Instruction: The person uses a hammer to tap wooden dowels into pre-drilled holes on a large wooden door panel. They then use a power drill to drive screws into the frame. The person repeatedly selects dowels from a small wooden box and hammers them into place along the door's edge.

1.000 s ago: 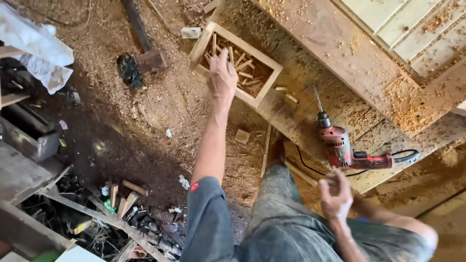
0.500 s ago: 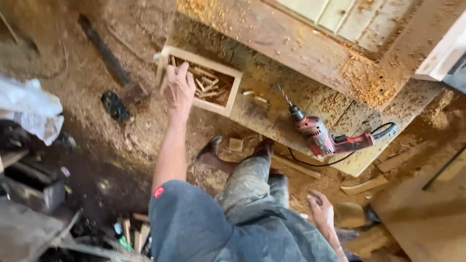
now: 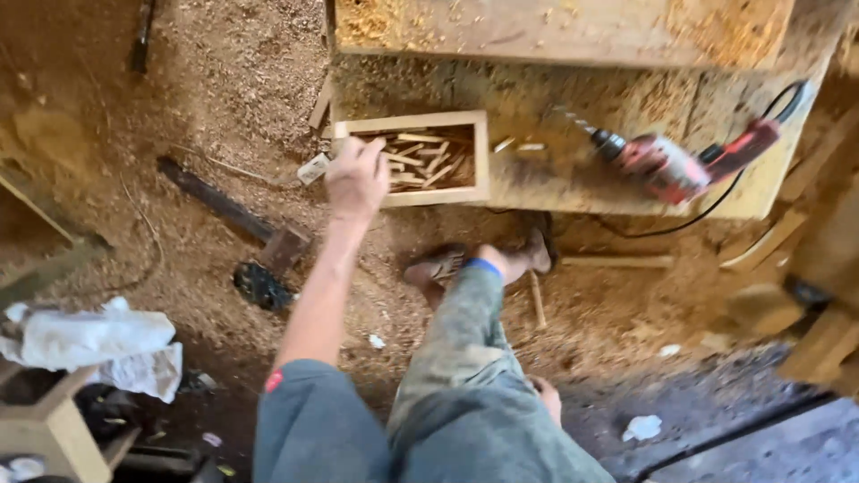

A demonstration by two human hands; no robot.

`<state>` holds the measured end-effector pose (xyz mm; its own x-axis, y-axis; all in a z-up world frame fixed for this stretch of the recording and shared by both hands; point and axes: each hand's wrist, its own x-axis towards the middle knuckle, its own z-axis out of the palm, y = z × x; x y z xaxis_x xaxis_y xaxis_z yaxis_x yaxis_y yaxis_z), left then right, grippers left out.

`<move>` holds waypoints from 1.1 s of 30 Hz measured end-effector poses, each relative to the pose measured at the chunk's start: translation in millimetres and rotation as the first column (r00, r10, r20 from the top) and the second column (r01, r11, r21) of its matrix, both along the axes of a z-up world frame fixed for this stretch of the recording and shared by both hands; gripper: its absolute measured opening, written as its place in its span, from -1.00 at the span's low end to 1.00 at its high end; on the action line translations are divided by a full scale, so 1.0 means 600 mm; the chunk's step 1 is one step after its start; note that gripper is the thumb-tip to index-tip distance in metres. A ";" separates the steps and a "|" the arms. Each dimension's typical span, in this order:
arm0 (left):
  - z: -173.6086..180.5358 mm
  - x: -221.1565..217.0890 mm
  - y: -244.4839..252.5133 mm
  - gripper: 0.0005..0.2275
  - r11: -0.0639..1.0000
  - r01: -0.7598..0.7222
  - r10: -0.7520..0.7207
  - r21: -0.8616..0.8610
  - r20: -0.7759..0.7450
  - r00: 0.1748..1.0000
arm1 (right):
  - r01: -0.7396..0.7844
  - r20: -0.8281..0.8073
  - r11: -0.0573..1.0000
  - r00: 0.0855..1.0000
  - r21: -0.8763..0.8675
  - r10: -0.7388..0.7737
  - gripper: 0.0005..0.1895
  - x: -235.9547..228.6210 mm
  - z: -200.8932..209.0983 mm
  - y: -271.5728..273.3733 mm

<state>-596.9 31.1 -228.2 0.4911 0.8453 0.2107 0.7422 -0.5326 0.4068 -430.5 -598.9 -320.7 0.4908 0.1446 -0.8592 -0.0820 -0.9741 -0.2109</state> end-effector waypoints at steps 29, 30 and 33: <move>-0.066 -0.034 0.056 -0.89 0.876 0.481 -0.481 -0.031 0.012 0.877 | 0.178 0.071 0.958 0.984 -0.224 -0.166 -0.64 -0.476 0.125 0.262; -0.069 -0.023 0.060 -0.89 0.873 0.486 -0.486 -0.035 0.008 0.874 | 0.183 0.066 0.957 0.983 -0.225 -0.172 -0.64 -0.478 0.119 0.259; -0.090 0.014 0.063 -0.94 0.818 0.551 -0.575 -0.167 -0.193 0.795 | 0.219 0.081 0.949 0.975 -0.227 -0.205 -0.66 -0.475 0.112 0.240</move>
<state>-588.3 68.9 -282.3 0.9094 0.4146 -0.0325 0.4003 -0.8515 0.3387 -715.6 -454.8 -253.5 0.5368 -0.1686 -0.8267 -0.2864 -0.9581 0.0094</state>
